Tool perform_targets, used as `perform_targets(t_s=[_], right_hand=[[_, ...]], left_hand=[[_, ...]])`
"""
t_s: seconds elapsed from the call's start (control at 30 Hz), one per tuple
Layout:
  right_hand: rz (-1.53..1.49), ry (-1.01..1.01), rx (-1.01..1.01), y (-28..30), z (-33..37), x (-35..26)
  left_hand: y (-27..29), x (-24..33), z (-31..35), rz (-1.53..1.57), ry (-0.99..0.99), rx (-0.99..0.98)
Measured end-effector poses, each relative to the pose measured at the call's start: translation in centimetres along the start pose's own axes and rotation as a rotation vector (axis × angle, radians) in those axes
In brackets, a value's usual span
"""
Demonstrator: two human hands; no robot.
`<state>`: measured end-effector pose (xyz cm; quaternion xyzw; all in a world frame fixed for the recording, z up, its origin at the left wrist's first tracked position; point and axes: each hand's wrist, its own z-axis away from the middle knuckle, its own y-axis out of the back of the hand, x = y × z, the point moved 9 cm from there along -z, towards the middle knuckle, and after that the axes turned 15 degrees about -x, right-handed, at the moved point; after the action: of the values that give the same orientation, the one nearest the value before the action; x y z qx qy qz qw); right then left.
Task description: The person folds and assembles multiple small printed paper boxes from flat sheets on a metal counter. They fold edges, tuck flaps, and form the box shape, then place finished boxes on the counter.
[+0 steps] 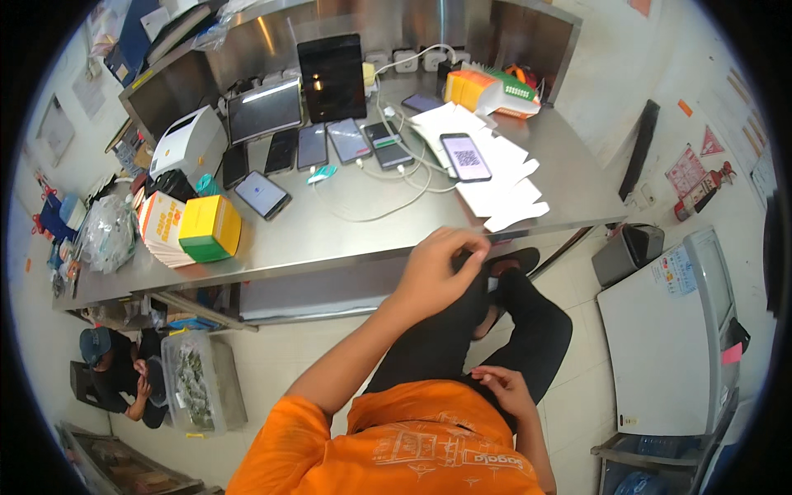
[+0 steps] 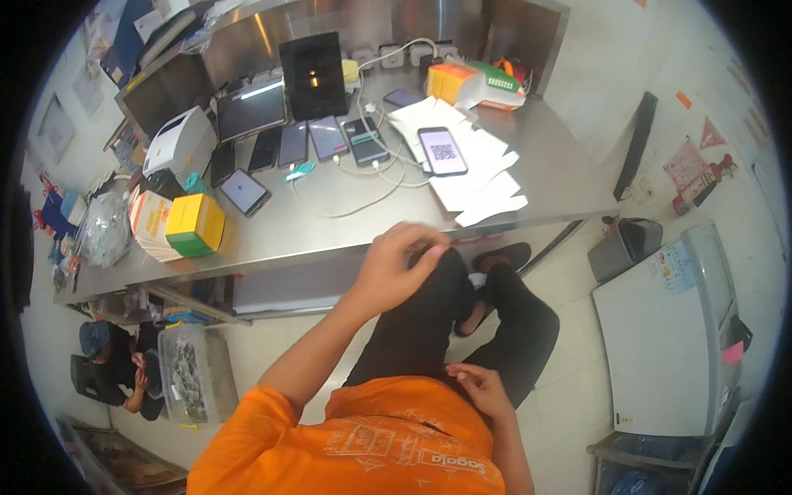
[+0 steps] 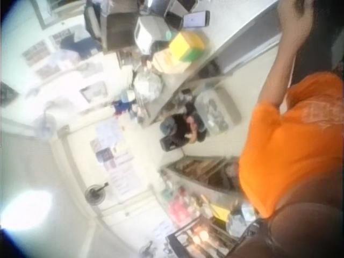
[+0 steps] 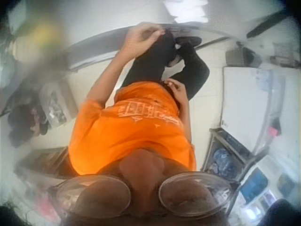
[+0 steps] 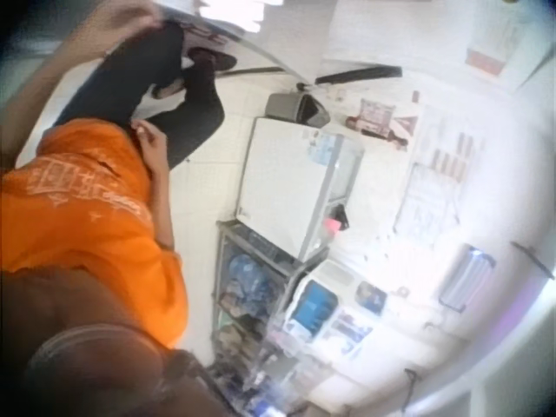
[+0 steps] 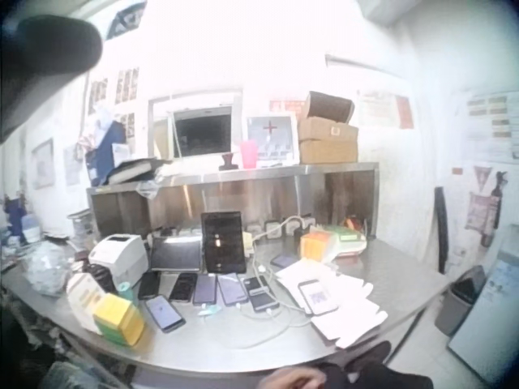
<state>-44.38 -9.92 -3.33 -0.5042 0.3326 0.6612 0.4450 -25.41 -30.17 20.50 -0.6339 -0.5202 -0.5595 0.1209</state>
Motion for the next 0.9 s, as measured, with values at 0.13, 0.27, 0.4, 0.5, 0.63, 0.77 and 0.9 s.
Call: perform_targets(t_s=[0.13,0.27,0.4,0.5,0.63,0.77,0.9], right_hand=[[0.075,0.021,-0.062,-0.1,-1.1,-0.1],[0.138,0.026,-0.137,-0.9,-3.2,0.0],[0.077,-0.003,-0.116,-0.6,-1.8,2.9],[-0.144,0.014,-0.035,0.6,0.4,4.2],[-0.365,0.059,0.079,2.7,2.4,5.1],[-0.366,0.091,0.103,4.4,0.9,3.5],[-0.292,0.121,0.068,4.8,-2.1,0.9]], left_hand=[[-5.0,-0.7,-13.7,-0.474,-0.114,0.067],[-8.0,-8.5,-24.1,-1.090,0.165,-0.107],[-10.0,-12.8,-28.3,-1.126,0.203,-0.283],[-9.1,-10.7,-29.0,-1.137,0.158,-0.216],[-0.4,-8.1,-28.0,-0.738,0.285,0.122],[6.6,-9.9,-26.0,-0.253,0.230,0.367],[8.0,-9.4,-25.6,-0.188,0.155,0.465]])
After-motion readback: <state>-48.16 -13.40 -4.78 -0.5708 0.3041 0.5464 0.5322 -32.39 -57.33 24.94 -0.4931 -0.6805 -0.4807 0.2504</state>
